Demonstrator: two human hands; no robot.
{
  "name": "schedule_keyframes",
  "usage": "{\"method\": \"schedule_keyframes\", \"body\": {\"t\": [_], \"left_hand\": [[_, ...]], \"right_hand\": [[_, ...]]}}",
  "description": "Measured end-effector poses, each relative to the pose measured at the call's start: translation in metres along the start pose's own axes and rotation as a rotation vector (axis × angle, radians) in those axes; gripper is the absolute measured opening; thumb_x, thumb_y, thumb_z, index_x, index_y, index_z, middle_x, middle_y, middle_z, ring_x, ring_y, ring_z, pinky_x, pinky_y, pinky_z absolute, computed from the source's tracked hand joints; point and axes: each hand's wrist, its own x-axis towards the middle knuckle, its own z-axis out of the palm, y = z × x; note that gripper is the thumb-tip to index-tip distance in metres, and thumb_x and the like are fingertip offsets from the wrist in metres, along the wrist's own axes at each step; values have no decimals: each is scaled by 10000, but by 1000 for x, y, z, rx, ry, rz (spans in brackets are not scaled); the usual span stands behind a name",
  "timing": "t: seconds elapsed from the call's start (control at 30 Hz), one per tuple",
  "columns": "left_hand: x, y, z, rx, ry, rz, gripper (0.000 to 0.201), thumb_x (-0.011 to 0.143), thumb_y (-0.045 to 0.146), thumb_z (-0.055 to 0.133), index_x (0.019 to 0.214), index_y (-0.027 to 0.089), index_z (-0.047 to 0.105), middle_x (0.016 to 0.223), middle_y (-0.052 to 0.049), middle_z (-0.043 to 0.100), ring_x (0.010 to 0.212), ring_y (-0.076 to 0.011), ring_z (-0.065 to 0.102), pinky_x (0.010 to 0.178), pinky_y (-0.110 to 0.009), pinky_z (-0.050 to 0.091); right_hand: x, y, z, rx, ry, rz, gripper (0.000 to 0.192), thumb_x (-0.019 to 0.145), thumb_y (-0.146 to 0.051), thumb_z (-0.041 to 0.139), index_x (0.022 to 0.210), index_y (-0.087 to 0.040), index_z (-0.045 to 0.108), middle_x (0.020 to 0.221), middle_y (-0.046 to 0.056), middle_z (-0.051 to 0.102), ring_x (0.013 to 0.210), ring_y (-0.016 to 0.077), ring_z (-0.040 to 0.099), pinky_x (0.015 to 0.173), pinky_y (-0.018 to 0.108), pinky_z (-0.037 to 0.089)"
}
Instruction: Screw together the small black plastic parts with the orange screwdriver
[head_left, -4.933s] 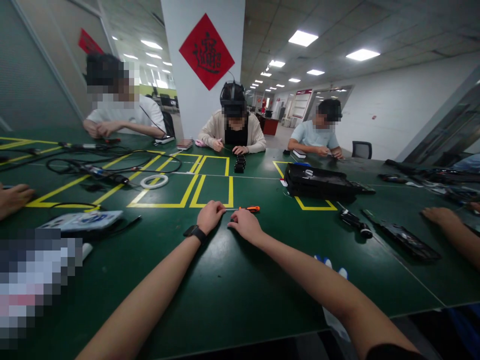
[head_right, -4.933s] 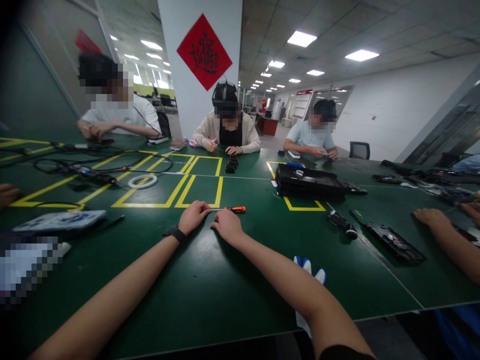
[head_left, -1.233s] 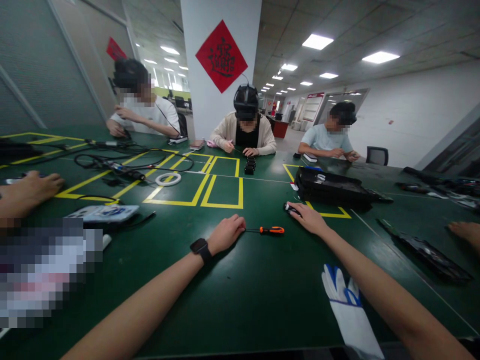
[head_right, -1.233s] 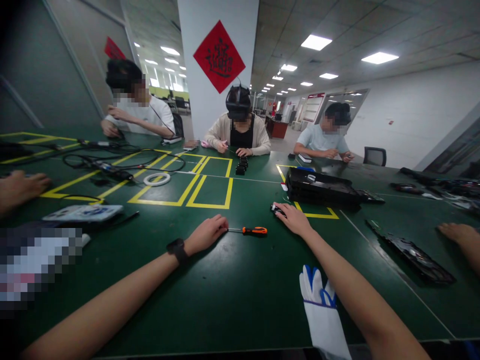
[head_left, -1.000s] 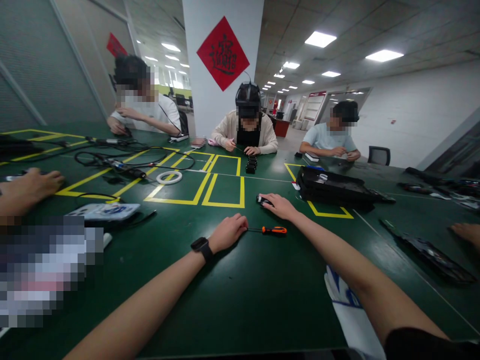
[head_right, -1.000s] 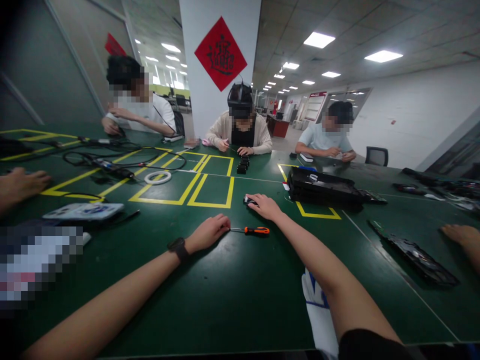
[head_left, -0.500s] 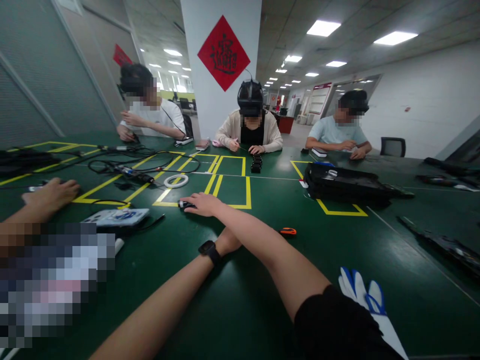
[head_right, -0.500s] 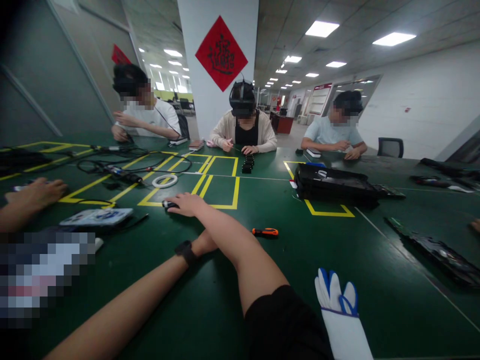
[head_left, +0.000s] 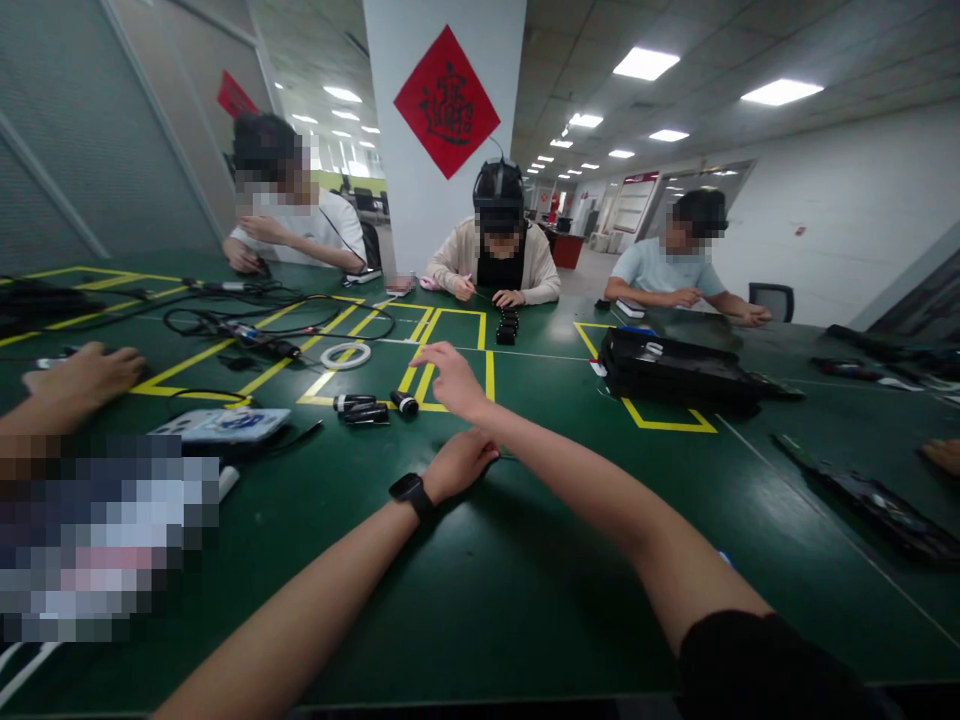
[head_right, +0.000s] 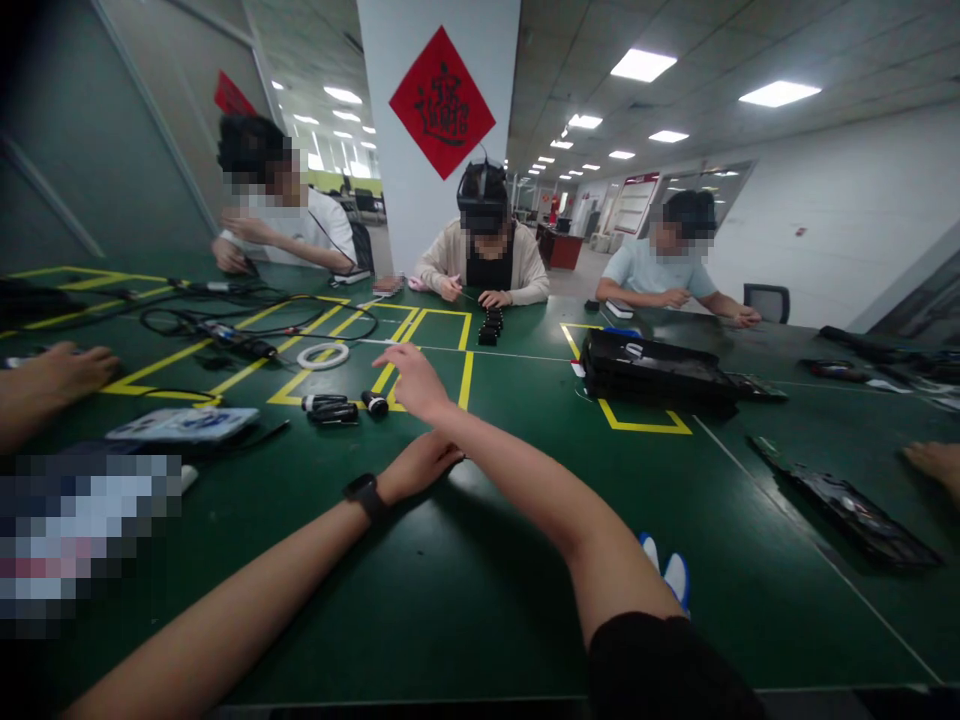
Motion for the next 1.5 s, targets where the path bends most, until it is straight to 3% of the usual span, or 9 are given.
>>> {"method": "schedule_keyframes", "body": {"t": [0.1,0.2,0.3,0.43,0.63,0.77,1.1,1.37,1.5], "left_hand": [[0,2,-1,100,-13,25,167,845,228,401,835,180,561,874,-48,565,763,-161,553,710,-281,413],[1,0,-2,204,24,-14,188,858,241,378,839,186,556,858,-48,545,726,-154,543,674,-273,399],[3,-2,-2,288,60,-61,186,852,231,382,839,189,562,858,-55,547,767,-171,542,703,-290,398],[4,1,-4,463,154,-124,193,835,225,393,859,188,581,938,-98,565,952,-241,513,812,-371,382],[5,-12,-27,741,472,-305,472,782,242,426,1217,59,415,1365,-229,293,1300,-340,177,1013,-502,155],[8,-36,-37,852,453,-408,584,763,292,434,1235,-42,357,1275,-300,377,1269,-366,233,1004,-491,160],[22,-61,-40,925,292,-493,354,789,275,361,936,17,552,993,-253,565,1105,-361,400,872,-443,283],[24,-29,-27,872,290,-442,373,826,297,293,870,44,564,894,-242,584,978,-360,477,804,-456,305],[25,7,-7,722,345,-382,420,855,364,275,946,60,550,903,-216,573,977,-355,477,808,-458,309]], "right_hand": [[-44,11,-51,-31,5,34,539,629,70,406,1060,-202,580,1286,46,415,1207,183,350,1028,353,261],[-102,19,-86,-70,-132,118,401,708,-40,488,1067,-193,575,1255,69,455,1175,201,386,1018,387,278],[-152,22,-98,-125,-277,228,281,800,-225,518,1073,-180,573,1188,99,503,1125,214,425,970,395,332],[-185,22,-93,-200,-190,283,215,856,-216,452,1029,-171,571,1057,90,554,1024,187,473,907,346,378],[-188,25,-89,-256,-85,339,183,863,-235,454,987,-177,575,954,72,564,925,184,492,835,325,399],[-189,28,-91,-226,-42,399,200,867,-260,445,999,-173,567,944,69,563,911,178,498,822,312,400],[-190,32,-95,-146,-14,492,214,861,-304,449,943,-175,599,915,62,605,863,176,522,765,294,393],[-185,43,-92,-43,118,623,235,804,-379,515,742,-162,580,746,22,578,720,147,514,677,263,378],[-167,40,-90,329,148,820,352,773,-469,517,602,-162,485,552,-29,468,521,105,454,524,236,362]]}}
